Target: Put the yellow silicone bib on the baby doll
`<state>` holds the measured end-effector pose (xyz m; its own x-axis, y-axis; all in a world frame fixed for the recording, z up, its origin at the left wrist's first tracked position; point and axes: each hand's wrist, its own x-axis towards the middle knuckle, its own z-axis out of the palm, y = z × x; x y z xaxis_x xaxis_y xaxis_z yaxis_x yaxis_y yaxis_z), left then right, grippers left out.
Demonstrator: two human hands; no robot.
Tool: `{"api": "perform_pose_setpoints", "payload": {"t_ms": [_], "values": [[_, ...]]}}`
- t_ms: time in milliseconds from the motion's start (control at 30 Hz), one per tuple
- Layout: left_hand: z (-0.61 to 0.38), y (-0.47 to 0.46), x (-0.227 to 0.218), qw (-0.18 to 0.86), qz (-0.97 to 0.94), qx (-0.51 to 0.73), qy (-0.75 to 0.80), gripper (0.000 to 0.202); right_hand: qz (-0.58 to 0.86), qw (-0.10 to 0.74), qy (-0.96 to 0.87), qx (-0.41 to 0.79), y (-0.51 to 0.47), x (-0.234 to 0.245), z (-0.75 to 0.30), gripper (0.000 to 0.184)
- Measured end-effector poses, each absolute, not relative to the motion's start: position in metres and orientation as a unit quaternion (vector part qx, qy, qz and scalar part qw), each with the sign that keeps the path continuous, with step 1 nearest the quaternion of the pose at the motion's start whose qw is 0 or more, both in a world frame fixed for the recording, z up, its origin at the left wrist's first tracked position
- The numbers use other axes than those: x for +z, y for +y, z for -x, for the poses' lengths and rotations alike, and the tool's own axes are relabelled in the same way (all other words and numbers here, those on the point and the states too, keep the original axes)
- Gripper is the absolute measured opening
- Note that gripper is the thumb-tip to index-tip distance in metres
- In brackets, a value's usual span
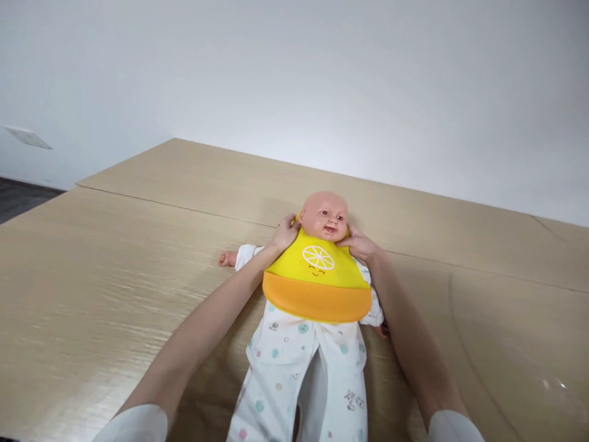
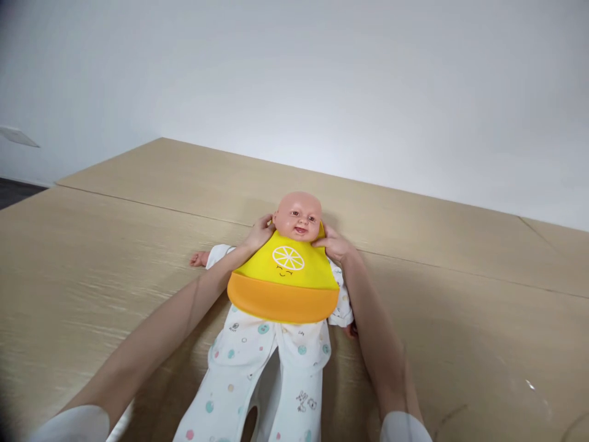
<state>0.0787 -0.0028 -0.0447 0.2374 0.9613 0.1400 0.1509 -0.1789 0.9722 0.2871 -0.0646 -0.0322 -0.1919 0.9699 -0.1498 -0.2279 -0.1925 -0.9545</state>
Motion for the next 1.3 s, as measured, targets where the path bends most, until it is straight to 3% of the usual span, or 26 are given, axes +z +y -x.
{"api": "perform_pose_setpoints", "payload": {"t_ms": [733,1033,1300], "values": [[-0.077,0.006,-0.056,0.435,-0.645,0.384,0.498,0.016,0.434,0.486,-0.482,0.587,-0.06,-0.036,-0.281,0.064],[-0.075,-0.002,-0.047,0.39,-0.669,0.329,0.541,0.018,0.54,0.435,-0.548,0.468,-0.062,-0.036,-0.28,0.051],[-0.072,-0.005,-0.043,0.353,-0.707,0.273,0.548,0.022,0.592,0.391,-0.582,0.397,-0.063,-0.031,-0.28,0.051]]}}
